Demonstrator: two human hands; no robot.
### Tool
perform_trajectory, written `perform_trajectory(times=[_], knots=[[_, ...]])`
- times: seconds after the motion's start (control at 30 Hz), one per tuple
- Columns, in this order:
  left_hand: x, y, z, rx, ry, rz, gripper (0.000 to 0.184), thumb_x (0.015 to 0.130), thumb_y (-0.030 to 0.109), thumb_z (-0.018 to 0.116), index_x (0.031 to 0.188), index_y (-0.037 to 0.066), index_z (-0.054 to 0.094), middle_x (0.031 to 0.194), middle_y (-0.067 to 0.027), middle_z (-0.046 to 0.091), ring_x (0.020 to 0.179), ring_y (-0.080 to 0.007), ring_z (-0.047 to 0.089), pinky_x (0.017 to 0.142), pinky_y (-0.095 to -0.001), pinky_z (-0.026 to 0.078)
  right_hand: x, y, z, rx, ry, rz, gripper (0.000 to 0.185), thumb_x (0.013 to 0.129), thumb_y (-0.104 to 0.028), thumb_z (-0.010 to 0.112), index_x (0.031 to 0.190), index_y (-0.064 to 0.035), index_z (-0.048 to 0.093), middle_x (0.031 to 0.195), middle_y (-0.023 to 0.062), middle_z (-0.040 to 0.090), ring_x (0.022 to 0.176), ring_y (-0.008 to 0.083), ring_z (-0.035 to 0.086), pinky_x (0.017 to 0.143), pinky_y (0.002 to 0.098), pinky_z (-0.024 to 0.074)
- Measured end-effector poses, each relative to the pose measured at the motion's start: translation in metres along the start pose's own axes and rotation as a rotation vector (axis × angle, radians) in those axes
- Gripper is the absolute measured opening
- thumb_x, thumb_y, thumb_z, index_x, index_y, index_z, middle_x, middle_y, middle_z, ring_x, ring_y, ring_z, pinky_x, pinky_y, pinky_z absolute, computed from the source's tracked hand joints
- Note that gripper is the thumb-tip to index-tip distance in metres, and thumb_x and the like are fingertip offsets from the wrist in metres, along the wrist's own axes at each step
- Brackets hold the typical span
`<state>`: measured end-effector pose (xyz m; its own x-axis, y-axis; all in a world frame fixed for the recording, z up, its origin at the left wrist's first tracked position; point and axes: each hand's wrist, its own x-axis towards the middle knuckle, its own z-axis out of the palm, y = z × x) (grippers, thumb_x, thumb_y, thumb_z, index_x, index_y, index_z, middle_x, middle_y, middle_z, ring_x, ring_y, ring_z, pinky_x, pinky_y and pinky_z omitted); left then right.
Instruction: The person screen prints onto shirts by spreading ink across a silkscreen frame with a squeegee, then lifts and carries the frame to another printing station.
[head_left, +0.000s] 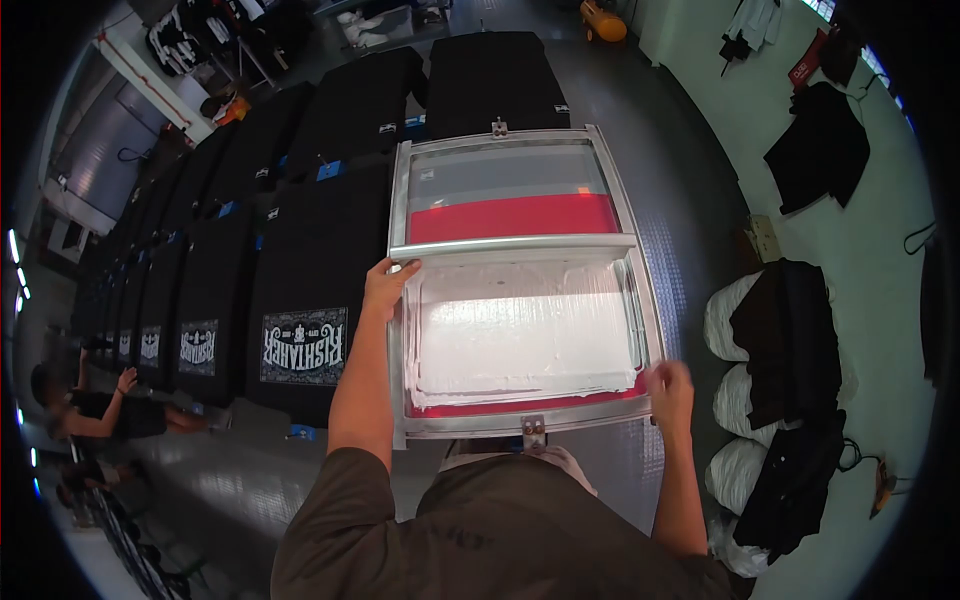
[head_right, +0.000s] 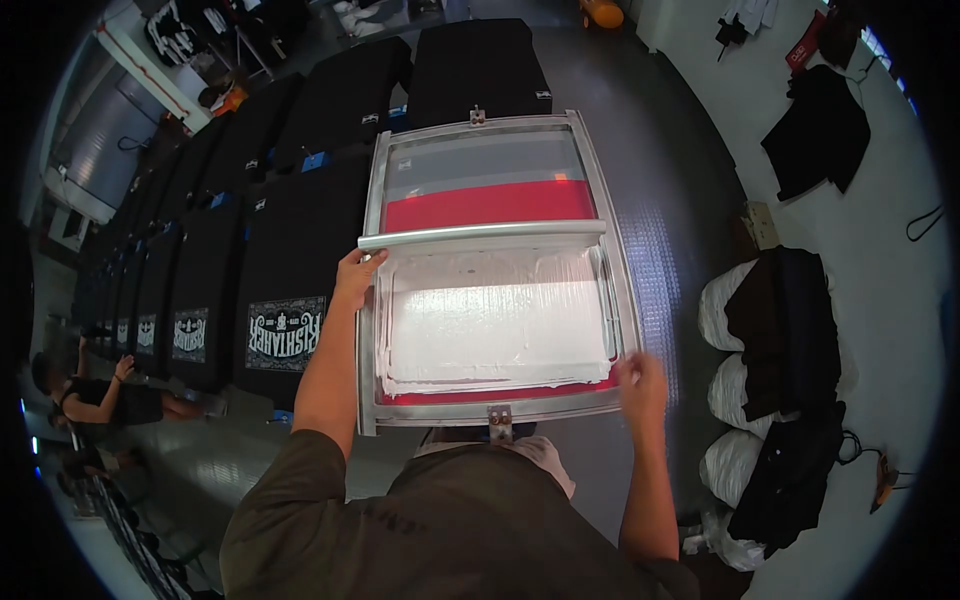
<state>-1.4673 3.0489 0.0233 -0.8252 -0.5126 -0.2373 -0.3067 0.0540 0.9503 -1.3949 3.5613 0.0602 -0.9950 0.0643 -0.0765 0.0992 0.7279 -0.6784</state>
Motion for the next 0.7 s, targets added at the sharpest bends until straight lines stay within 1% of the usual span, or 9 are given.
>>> perform_trajectory(times=[0.03, 0.07, 0.1, 0.17, 0.2, 0.27, 0.4, 0.47, 0.7], knots=[[0.0, -0.003, 0.0, 0.004, 0.019, 0.012, 0.049, 0.074, 0.027, 0.086, 0.11, 0.0, 0.068, 0.098, -0.0093, 0.069, 0.088, -0.0154, 0.061, 0.08, -0.0302, 0.047, -0.019, -0.018, -0.009, 0.195, -0.367, 0.22, 0.022, 0.089, -0.018, 0.064, 0.102, 0.0006, 0.066, 0.086, 0.0096, 0.067, 0.081, 0.0208, 0.063, 0.075, 0.0365, 0.0509], [0.0, -0.007, 0.0, 0.007, 0.024, 0.004, 0.049, 0.074, 0.027, 0.086, 0.11, 0.0, 0.068, 0.098, -0.0093, 0.069, 0.088, -0.0154, 0.061, 0.08, -0.0302, 0.047, -0.036, 0.0, 0.01, 0.395, -0.746, 0.279, 0.026, 0.093, -0.022, 0.065, 0.101, 0.0023, 0.066, 0.089, 0.0075, 0.068, 0.075, 0.0165, 0.062, 0.07, 0.0304, 0.051], [0.002, -0.01, 0.0, -0.028, 0.021, -0.003, 0.049, 0.074, 0.027, 0.086, 0.11, 0.0, 0.068, 0.097, -0.0091, 0.069, 0.087, -0.015, 0.061, 0.08, -0.03, 0.047, -0.057, -0.033, 0.011, 0.466, -0.991, 0.375, 0.029, 0.093, -0.025, 0.065, 0.103, 0.0016, 0.066, 0.09, 0.0078, 0.068, 0.076, 0.0155, 0.062, 0.072, 0.0287, 0.0517], [0.005, -0.011, 0.002, -0.065, 0.023, -0.01, 0.049, 0.074, 0.026, 0.086, 0.11, 0.0, 0.068, 0.097, -0.0089, 0.069, 0.086, -0.0146, 0.061, 0.079, -0.0298, 0.048, -0.094, -0.025, 0.065, 0.411, -0.923, 0.135, 0.033, 0.093, -0.028, 0.066, 0.108, 0.0009, 0.066, 0.092, 0.0078, 0.069, 0.078, 0.0126, 0.062, 0.071, 0.0277, 0.0508], [0.005, -0.011, 0.003, -0.057, 0.033, -0.004, 0.048, 0.074, 0.027, 0.086, 0.11, 0.0, 0.068, 0.095, -0.0081, 0.069, 0.086, -0.0141, 0.06, 0.078, -0.0297, 0.047, -0.093, -0.025, 0.082, 0.405, -0.932, 0.133, 0.033, 0.093, -0.028, 0.066, 0.108, 0.0009, 0.066, 0.092, 0.0078, 0.069, 0.078, 0.0126, 0.062, 0.071, 0.0277, 0.0508], [0.003, -0.011, 0.001, -0.043, 0.054, -0.004, 0.048, 0.074, 0.027, 0.086, 0.109, -0.001, 0.068, 0.094, -0.0073, 0.068, 0.085, -0.0137, 0.06, 0.077, -0.0296, 0.047, -0.093, -0.026, 0.104, 0.657, -1.007, 0.474, 0.035, 0.092, -0.028, 0.067, 0.109, 0.003, 0.067, 0.089, 0.0083, 0.07, 0.076, 0.0114, 0.063, 0.067, 0.0278, 0.0504], [0.007, -0.007, -0.001, -0.055, 0.001, 0.019, 0.048, 0.075, 0.026, 0.086, 0.109, -0.001, 0.068, 0.097, -0.0075, 0.068, 0.085, -0.0137, 0.06, 0.075, -0.0289, 0.048, -0.098, -0.028, 0.109, 0.515, -0.917, 0.355, 0.033, 0.091, -0.032, 0.067, 0.095, 0.0013, 0.07, 0.079, 0.0076, 0.071, 0.072, 0.0138, 0.066, 0.065, 0.0316, 0.0506], [0.007, -0.007, 0.001, -0.084, 0.019, -0.03, 0.047, 0.075, 0.025, 0.086, 0.109, -0.001, 0.067, 0.098, -0.0082, 0.068, 0.086, -0.014, 0.06, 0.076, -0.0292, 0.048, -0.095, -0.038, 0.103, 0.233, -0.88, 0.162, 0.031, 0.091, -0.031, 0.067, 0.09, -0.0004, 0.071, 0.069, 0.0078, 0.07, 0.062, 0.0135, 0.065, 0.06, 0.0322, 0.0495], [0.001, -0.004, 0.0, -0.046, -0.001, -0.002, 0.047, 0.075, 0.023, 0.085, 0.111, -0.001, 0.066, 0.1, -0.0089, 0.068, 0.089, -0.0148, 0.061, 0.08, -0.0296, 0.048, -0.099, -0.037, 0.105, 0.269, -0.834, 0.231, 0.029, 0.09, -0.031, 0.068, 0.091, -0.002, 0.073, 0.068, 0.007, 0.07, 0.063, 0.0128, 0.067, 0.061, 0.031, 0.0495]])
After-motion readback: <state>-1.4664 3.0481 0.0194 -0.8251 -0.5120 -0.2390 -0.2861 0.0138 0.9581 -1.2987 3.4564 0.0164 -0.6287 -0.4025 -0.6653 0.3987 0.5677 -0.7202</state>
